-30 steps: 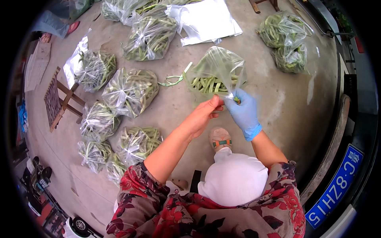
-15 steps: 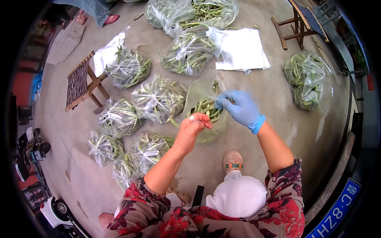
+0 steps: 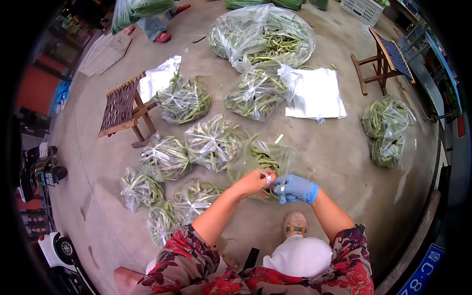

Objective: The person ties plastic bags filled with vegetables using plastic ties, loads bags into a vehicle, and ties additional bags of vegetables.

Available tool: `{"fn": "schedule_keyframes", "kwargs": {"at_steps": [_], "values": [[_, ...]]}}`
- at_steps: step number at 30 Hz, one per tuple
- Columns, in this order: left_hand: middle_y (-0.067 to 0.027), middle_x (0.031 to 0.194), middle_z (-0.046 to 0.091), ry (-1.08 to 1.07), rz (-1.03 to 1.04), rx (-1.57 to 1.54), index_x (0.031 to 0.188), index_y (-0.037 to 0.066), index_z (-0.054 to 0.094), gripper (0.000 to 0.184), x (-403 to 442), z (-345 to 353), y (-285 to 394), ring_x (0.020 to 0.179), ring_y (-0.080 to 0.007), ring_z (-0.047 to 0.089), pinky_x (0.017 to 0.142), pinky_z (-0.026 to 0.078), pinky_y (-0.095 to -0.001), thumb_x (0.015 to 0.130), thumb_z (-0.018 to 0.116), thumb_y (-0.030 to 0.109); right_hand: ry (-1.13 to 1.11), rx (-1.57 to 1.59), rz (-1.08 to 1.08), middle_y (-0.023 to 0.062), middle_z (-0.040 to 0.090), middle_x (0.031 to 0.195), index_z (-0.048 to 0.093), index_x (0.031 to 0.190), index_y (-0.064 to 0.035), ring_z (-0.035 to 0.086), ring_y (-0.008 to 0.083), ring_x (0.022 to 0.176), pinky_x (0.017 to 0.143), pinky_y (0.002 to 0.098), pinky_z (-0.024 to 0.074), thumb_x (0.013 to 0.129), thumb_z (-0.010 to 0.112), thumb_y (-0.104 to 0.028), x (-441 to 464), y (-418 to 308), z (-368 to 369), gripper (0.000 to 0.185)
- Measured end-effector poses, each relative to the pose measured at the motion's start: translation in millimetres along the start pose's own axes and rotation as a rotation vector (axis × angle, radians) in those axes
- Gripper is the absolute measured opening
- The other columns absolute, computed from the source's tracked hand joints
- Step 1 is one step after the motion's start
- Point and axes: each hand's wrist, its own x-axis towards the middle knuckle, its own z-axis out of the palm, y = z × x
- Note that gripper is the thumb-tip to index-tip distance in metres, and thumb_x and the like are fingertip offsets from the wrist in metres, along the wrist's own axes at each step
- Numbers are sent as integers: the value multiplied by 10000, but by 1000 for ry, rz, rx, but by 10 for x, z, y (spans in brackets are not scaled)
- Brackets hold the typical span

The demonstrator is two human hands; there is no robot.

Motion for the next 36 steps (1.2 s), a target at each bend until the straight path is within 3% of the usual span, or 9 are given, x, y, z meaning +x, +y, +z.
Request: {"fn": "schedule_keyframes", "kwargs": {"at_steps": [6, 12, 17, 23, 25, 30, 31, 34, 36], "values": [[-57, 934, 591, -31, 90, -31, 1104, 5, 549, 535, 96, 122, -88, 796, -111, 526, 698, 429, -250, 744, 683, 377, 101, -71, -77, 45, 603, 695, 589, 1028, -77, 466, 50, 507, 414, 199, 344, 749, 635, -201, -41, 17, 192, 309], [-50, 921, 614, -32, 141, -110, 1052, 13, 586, 428, 163, 129, -193, 811, -97, 542, 710, 427, -238, 740, 702, 282, 369, -124, -162, 25, 617, 763, 632, 926, -39, 533, 69, 733, 646, 220, 438, 692, 691, -219, -59, 3, 415, 301], [-36, 842, 625, 62, 110, -81, 962, 12, 618, 341, 182, 192, -193, 731, -95, 548, 646, 434, -243, 723, 718, 234, 458, -209, -152, 32, 615, 753, 642, 843, -19, 524, 83, 696, 650, 249, 440, 669, 707, -239, 54, 202, 313, 288], [-22, 727, 620, 340, 164, 428, 852, 4, 633, 239, 248, 117, -228, 642, -99, 551, 566, 426, -256, 729, 693, 199, 578, -294, -77, 43, 590, 659, 637, 804, -5, 483, 92, 598, 569, 266, 411, 684, 673, -246, 108, 359, 219, 272], [-71, 814, 628, 302, 96, -59, 848, -13, 590, 126, 271, 47, -329, 707, -143, 603, 633, 484, -247, 812, 585, 107, 726, -358, -200, 35, 549, 590, 624, 749, -4, 460, 89, 548, 498, 257, 380, 728, 617, -247, 89, 394, 55, 245], [-80, 828, 599, 260, 295, -1251, 849, 23, 512, 91, 290, -8, -569, 911, -237, 576, 925, 414, -374, 866, 469, 101, 493, 861, -313, 5, 484, 618, 543, 763, -49, 353, 41, 460, 380, 215, 260, 807, 508, -191, 268, 709, -288, 153], [-43, 702, 535, 350, 233, -1470, 773, 51, 483, 135, 306, 38, -560, 794, -216, 552, 896, 401, -387, 869, 425, 127, 419, 918, -354, 11, 497, 674, 523, 839, -51, 336, 35, 451, 378, 210, 258, 813, 501, -169, 317, 786, -321, 123], [4, 550, 333, 223, 304, -1583, 708, 80, 433, 198, 410, 87, -673, 553, -142, 340, 681, 365, -292, 873, 418, 189, 383, 424, -311, 20, 505, 682, 536, 754, -54, 355, 44, 462, 386, 218, 273, 803, 518, -179, 258, 624, -273, 135], [25, 485, 243, 133, 309, -1490, 687, 91, 417, 224, 428, 70, -697, 453, -113, 247, 589, 347, -260, 873, 423, 216, 638, -266, -545, 15, 498, 645, 535, 691, -59, 350, 54, 448, 379, 225, 272, 795, 528, -182, 389, 630, -309, 162]]}}
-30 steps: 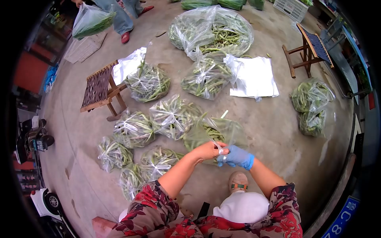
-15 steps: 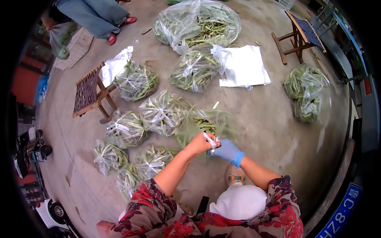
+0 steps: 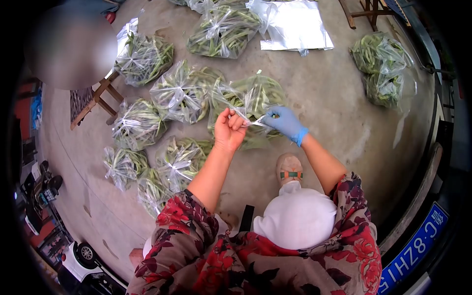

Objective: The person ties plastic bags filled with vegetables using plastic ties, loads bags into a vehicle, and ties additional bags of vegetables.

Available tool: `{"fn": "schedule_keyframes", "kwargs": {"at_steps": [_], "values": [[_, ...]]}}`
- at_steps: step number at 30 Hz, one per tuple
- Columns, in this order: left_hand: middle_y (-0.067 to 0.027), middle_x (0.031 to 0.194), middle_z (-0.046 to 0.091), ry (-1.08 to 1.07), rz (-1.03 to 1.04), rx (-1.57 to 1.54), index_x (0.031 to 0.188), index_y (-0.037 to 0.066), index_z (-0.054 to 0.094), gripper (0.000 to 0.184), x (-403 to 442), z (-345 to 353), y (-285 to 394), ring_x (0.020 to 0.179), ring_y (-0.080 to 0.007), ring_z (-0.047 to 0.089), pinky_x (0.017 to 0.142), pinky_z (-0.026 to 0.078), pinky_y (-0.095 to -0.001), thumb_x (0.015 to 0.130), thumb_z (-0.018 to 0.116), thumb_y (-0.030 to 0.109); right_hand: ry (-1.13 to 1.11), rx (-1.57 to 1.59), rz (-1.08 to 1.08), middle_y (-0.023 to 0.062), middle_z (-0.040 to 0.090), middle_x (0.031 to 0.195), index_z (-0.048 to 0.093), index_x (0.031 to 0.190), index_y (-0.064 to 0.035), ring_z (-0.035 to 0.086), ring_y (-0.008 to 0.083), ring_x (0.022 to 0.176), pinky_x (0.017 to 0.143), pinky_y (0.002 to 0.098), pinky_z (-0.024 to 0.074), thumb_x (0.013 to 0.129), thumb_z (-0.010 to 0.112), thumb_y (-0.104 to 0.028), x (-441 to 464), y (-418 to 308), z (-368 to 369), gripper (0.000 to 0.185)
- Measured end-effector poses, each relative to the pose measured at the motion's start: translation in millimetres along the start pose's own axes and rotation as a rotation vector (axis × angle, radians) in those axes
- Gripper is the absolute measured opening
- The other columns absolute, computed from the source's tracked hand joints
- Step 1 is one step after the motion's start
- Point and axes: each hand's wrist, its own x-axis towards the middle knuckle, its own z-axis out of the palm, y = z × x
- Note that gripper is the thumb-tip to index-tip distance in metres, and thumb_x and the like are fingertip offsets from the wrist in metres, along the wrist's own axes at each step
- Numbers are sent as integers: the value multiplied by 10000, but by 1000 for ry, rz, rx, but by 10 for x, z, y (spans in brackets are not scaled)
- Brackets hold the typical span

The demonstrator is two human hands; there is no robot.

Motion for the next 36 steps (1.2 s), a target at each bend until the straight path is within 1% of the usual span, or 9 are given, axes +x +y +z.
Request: {"fn": "schedule_keyframes", "kwargs": {"at_steps": [1, 6, 8, 13, 17, 21, 24, 28, 36], "values": [[30, 471, 220, -40, -43, 128, 688, 92, 417, 225, 19, -11, 49, 433, -110, 223, 569, 341, -260, 872, 429, 222, 46, -316, -206, 13, 494, 626, 534, 659, -61, 348, 59, 440, 375, 229, 271, 790, 534, -184, 57, 28, 4, 180], [39, 438, 228, -1, -35, 946, 642, 94, 410, 233, -55, 4, 359, 386, -97, 214, 518, 323, -266, 844, 449, 203, 236, 419, 591, -23, 399, 506, 545, 638, -73, 305, 64, 403, 356, 234, 211, 780, 532, -145, 234, 114, -346, 160], [21, 462, 302, 16, -78, 833, 633, 88, 413, 204, -80, -57, 346, 406, -91, 273, 521, 341, -276, 815, 454, 169, 280, 683, 704, -28, 383, 510, 548, 662, -74, 296, 63, 407, 358, 229, 198, 784, 525, -133, 264, 311, -453, 138], [-46, 706, 514, -7, -110, 362, 797, 43, 520, 83, -199, 97, 288, 561, -120, 457, 566, 426, -295, 788, 447, 82, 37, 608, 394, -24, 373, 523, 577, 777, -46, 313, 66, 436, 386, 217, 229, 807, 497, -149, 28, 28, -430, 134], [-24, 898, 523, -47, -139, 694, 1304, 97, 381, 506, -155, 268, 212, 690, -124, 538, 591, 501, -245, 818, 472, -14, -99, 508, 214, -2, 449, 554, 597, 838, -29, 373, 71, 467, 417, 203, 287, 813, 494, -189, -156, -427, -211, 191], [-5, 890, 487, -72, -141, 1077, 1346, 166, 317, 584, -186, 419, 74, 686, -92, 539, 603, 511, -247, 823, 534, 24, -296, 472, 302, 11, 518, 582, 615, 845, -53, 399, 66, 451, 392, 207, 296, 818, 501, -218, -186, -747, -233, 202], [-11, 904, 480, -150, -116, 1190, 1356, 185, 296, 635, -171, 353, -14, 703, -81, 535, 607, 508, -255, 807, 554, -2, -266, 369, 614, 2, 512, 568, 624, 848, -78, 391, 61, 430, 364, 213, 279, 823, 489, -223, -145, -922, -144, 200], [-30, 1008, 485, -229, 30, 1370, 1320, 163, 377, 672, -97, 153, -138, 741, -100, 546, 625, 499, -241, 721, 564, -77, -389, 172, 615, 7, 503, 537, 625, 926, -75, 388, 60, 389, 339, 198, 278, 849, 485, -210, -119, -712, 21, 209], [-67, 868, 550, -177, 266, 1754, 858, 43, 598, 251, -99, 191, -61, 772, -159, 571, 699, 474, -295, 628, 688, 90, -302, 360, 623, -1, 560, 605, 638, 840, -91, 366, 46, 407, 353, 200, 260, 794, 572, -207, -155, -637, 37, 140]]}}
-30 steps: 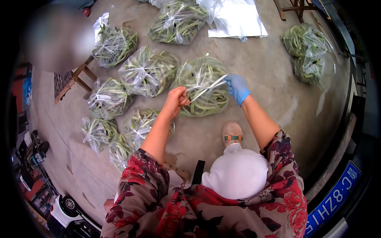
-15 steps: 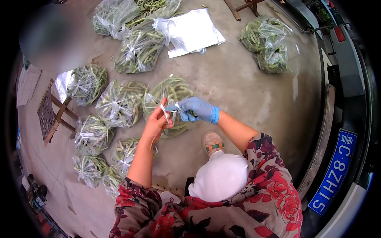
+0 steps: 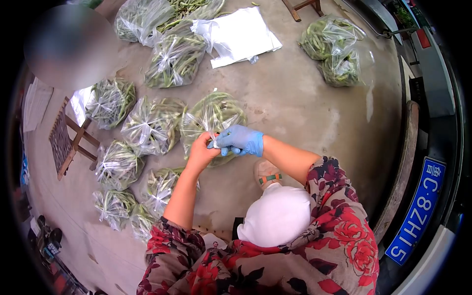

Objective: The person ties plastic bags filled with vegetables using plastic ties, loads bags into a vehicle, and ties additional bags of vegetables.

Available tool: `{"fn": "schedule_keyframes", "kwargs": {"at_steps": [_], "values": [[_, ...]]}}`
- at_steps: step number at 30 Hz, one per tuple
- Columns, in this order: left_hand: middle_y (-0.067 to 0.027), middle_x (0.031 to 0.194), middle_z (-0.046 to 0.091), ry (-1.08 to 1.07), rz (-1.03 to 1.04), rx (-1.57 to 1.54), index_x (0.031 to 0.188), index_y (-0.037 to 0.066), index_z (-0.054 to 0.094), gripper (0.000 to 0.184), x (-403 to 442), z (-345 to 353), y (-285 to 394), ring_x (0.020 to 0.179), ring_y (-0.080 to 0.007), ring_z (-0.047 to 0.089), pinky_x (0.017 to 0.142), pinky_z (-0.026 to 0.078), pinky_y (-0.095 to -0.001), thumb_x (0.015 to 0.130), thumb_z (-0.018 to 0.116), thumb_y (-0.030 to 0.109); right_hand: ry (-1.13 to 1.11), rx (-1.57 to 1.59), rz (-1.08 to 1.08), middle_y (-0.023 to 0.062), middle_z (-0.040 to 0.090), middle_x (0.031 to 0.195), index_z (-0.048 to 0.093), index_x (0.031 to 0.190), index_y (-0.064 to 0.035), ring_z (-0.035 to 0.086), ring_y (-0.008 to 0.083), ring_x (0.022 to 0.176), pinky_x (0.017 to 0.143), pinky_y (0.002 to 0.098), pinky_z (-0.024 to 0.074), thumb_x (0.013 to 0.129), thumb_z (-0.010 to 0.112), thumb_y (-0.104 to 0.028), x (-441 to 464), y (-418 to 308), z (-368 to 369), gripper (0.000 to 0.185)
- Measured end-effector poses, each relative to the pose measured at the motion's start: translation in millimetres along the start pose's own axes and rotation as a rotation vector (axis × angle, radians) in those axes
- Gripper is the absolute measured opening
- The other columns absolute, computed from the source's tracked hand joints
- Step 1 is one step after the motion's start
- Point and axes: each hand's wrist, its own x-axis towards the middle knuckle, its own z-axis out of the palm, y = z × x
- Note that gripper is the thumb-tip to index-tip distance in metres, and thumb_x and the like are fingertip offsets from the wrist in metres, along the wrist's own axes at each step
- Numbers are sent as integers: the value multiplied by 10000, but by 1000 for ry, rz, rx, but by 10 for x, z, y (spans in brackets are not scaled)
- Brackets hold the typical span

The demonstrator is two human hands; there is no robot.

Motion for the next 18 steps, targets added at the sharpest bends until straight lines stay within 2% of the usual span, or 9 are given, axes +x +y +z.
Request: {"fn": "schedule_keyframes", "kwargs": {"at_steps": [2, 4, 6, 8, 9, 10, 12, 15, 18], "values": [[-61, 814, 550, 5, 102, 111, 783, 25, 583, 204, 10, -2, -33, 735, -150, 571, 673, 469, -291, 622, 689, 91, 46, 13, -7, -6, 560, 605, 643, 826, -95, 357, 48, 403, 354, 198, 247, 792, 578, -205, 25, 51, 22, 133], [-45, 763, 536, 87, 83, -13, 713, 19, 571, 166, -26, 42, 6, 664, -134, 542, 620, 444, -281, 627, 684, 105, 223, -91, -92, 28, 572, 603, 649, 802, -81, 401, 81, 427, 380, 239, 320, 764, 594, -208, -3, 17, 58, 144], [-32, 714, 518, 190, 64, -56, 651, 12, 555, 160, -48, -41, -48, 606, -116, 503, 573, 417, -271, 638, 674, 117, 613, -609, -552, 99, 589, 631, 636, 772, -61, 506, 165, 478, 461, 296, 413, 720, 599, -196, 160, 138, -73, 149], [-21, 668, 498, 306, 35, -18, 597, 5, 536, 186, -25, -114, -238, 562, -99, 456, 533, 386, -261, 656, 661, 129, 911, -838, -777, 152, 585, 667, 615, 763, -54, 573, 277, 579, 571, 350, 460, 691, 593, -203, 217, 131, -186, 167], [-23, 687, 510, 297, -119, -268, 589, 31, 491, 179, -37, -210, -237, 662, -96, 543, 626, 457, -230, 712, 614, 70, 932, -838, -724, 154, 586, 674, 613, 755, -57, 573, 296, 601, 576, 363, 460, 693, 589, -208, 260, 155, -286, 165], [-12, 689, 527, 287, -96, -180, 573, 47, 479, 204, -64, -230, -233, 642, -93, 539, 619, 466, -223, 746, 582, 73, 956, -838, -666, 156, 588, 680, 610, 747, -59, 573, 315, 623, 580, 376, 460, 696, 585, -212, 333, 208, -414, 163], [-14, 673, 538, 264, -294, -590, 592, 56, 489, 213, -115, -119, -104, 621, -89, 527, 618, 448, -220, 772, 584, 118, 1000, -862, -623, 159, 591, 692, 608, 742, -61, 575, 333, 658, 594, 392, 460, 700, 581, -223, 420, 256, -466, 170], [-1, 631, 526, 250, -371, -652, 612, 66, 493, 223, -110, -125, -81, 585, -72, 492, 571, 406, -210, 778, 602, 167, 1053, -949, -640, 163, 598, 719, 612, 760, -57, 582, 327, 698, 621, 395, 463, 701, 583, -236, 485, 323, -465, 191], [24, 597, 505, 65, -256, -260, 636, 71, 508, 220, -48, -231, -282, 576, -56, 455, 526, 359, -210, 779, 617, 199, 1014, -990, -547, 171, 610, 764, 620, 790, -44, 590, 319, 731, 648, 387, 470, 705, 587, -240, 564, 341, -508, 217]]}}
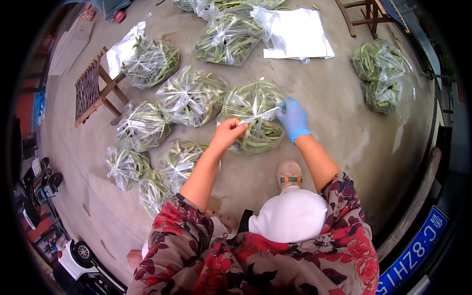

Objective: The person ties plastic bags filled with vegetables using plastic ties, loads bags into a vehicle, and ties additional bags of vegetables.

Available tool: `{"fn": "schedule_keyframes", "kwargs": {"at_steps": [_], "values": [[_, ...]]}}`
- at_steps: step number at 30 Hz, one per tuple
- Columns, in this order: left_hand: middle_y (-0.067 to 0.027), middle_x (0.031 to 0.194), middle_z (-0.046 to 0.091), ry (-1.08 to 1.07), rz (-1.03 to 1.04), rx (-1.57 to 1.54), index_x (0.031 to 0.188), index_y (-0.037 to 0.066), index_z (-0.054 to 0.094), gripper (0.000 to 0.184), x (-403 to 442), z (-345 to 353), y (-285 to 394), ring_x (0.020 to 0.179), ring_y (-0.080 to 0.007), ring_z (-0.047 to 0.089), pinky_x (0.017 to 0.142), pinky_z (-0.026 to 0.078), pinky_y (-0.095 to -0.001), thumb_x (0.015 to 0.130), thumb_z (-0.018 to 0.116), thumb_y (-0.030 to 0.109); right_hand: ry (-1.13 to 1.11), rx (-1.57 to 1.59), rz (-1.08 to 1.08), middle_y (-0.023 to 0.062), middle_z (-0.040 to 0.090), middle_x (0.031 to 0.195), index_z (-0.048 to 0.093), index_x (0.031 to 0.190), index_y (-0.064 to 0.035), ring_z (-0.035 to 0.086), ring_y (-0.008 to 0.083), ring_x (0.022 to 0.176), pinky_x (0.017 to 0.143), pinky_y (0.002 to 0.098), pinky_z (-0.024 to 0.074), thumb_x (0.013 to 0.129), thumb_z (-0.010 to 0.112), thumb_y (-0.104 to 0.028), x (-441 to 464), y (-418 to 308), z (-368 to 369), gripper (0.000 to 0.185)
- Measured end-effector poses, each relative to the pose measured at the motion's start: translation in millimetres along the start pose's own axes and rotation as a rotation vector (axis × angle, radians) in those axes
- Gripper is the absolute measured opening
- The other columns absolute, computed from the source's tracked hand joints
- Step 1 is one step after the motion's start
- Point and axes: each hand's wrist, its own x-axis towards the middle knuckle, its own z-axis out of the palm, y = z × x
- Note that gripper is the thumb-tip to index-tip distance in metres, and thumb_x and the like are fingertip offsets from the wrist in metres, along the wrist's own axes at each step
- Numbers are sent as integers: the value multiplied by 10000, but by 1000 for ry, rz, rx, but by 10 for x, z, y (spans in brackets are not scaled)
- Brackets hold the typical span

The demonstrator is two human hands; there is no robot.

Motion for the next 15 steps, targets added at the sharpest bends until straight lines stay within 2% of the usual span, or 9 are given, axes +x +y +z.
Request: {"fn": "schedule_keyframes", "kwargs": {"at_steps": [1, 2, 4, 6, 7, 10, 13, 15], "values": [[15, 569, 479, 26, 51, 28, 598, 32, 519, 320, 40, -37, -47, 534, -59, 414, 488, 341, -237, 723, 658, 292, -98, 27, 57, 173, 613, 776, 623, 798, -39, 591, 320, 738, 655, 385, 472, 708, 589, -244, 33, 4, 52, 226], [-26, 622, 527, 35, -29, 163, 632, 26, 552, 326, -75, -116, 232, 566, -99, 478, 531, 387, -268, 717, 658, 322, -195, 52, 104, 175, 616, 788, 626, 805, -34, 593, 320, 744, 663, 383, 474, 712, 591, -247, 115, -22, 84, 235], [-96, 759, 586, 94, 104, 287, 705, 35, 599, 297, -93, -221, 314, 671, -200, 572, 624, 448, -326, 717, 644, 328, -387, 51, 82, 176, 618, 790, 634, 811, -31, 597, 321, 741, 685, 384, 474, 718, 602, -270, 274, -136, 39, 258], [-101, 803, 592, 253, 291, 483, 807, 43, 627, 257, -111, -308, 442, 681, -175, 581, 655, 463, -311, 734, 631, 289, -496, -155, -92, 174, 618, 776, 639, 803, -45, 596, 326, 729, 681, 390, 472, 728, 602, -268, 468, -357, -116, 238], [-134, 917, 582, 267, 295, 514, 881, 55, 625, 274, -122, -366, 520, 736, -220, 595, 681, 475, -341, 725, 621, 281, -540, -267, -159, 172, 618, 770, 641, 799, -52, 595, 329, 723, 679, 393, 471, 733, 602, -267, 580, -499, -208, 228], [-128, 904, 601, 343, 412, 270, 957, 38, 594, 270, -58, -553, 808, 735, -203, 607, 683, 479, -313, 743, 613, 202, -292, -396, -321, 158, 623, 770, 647, 813, -77, 593, 332, 711, 677, 398, 468, 763, 576, -230, 761, -1188, -571, 176], [-124, 872, 611, 293, 486, 5, 920, 34, 585, 219, -23, -677, 1189, 751, -235, 606, 689, 476, -333, 761, 582, 185, -247, -322, -419, 141, 627, 799, 650, 824, -94, 590, 328, 735, 678, 405, 465, 794, 538, -194, 825, -1844, -987, 153], [-95, 830, 625, 253, 546, -123, 935, 12, 586, 223, -35, -635, 1422, 737, -164, 596, 671, 467, -283, 773, 582, 164, -259, -315, -389, 132, 630, 830, 646, 841, -84, 594, 314, 768, 699, 384, 467, 811, 524, -182, 726, -2201, -1352, 160]]}}
